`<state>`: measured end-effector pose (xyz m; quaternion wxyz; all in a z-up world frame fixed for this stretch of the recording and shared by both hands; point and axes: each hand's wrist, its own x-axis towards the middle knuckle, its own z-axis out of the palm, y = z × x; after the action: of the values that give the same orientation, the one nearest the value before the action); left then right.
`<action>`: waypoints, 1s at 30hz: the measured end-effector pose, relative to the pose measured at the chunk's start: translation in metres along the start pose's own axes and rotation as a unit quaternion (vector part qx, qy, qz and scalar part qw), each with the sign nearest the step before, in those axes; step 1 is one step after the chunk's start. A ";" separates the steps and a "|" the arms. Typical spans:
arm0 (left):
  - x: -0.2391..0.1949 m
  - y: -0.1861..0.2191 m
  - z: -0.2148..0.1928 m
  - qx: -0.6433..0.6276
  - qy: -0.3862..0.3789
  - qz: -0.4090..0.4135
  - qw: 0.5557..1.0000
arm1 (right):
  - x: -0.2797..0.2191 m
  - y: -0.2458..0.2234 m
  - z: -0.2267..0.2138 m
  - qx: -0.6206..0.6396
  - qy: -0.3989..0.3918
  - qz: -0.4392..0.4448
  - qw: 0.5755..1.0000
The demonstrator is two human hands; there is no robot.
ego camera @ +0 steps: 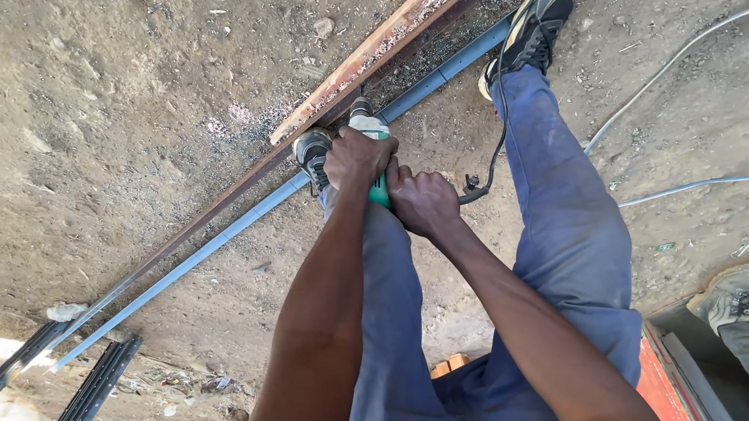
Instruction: The person sits on the ground holding a long metal bar steady with their feet and uses a green angle grinder to grind along the bar's surface, repositioning the tool repeatedly along its length while sparks and grinding dust accumulate on the ground.
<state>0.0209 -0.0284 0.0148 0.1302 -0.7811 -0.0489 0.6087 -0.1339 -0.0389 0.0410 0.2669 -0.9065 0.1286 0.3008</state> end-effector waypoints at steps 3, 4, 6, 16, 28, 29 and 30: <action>0.002 -0.003 0.002 -0.007 -0.001 0.002 1.000 | 0.003 0.001 -0.002 0.006 -0.011 -0.003 1.000; 0.002 -0.004 0.001 -0.007 0.000 0.002 1.000 | 0.004 0.002 0.003 0.006 -0.010 -0.003 1.000; 0.000 -0.005 0.002 -0.006 0.000 0.000 1.000 | 0.003 0.005 0.013 -0.031 0.040 -0.025 0.998; -0.004 -0.008 0.003 -0.026 -0.009 -0.010 1.000 | -0.003 0.000 0.008 -0.051 0.054 -0.023 0.997; 0.017 -0.021 0.034 -0.052 0.028 0.002 0.998 | -0.009 0.010 0.022 -0.082 0.093 -0.040 0.991; 0.021 -0.025 0.034 -0.056 0.029 0.007 0.998 | -0.006 0.010 0.021 -0.105 0.126 -0.059 0.985; 0.026 -0.028 0.034 -0.060 0.029 0.012 0.998 | -0.003 0.009 0.019 -0.129 0.160 -0.078 0.976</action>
<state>-0.0035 0.0098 -0.0095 0.0774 -0.8056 -0.0723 0.5830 -0.1494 -0.0356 0.0263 0.1466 -0.9769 0.0583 0.1444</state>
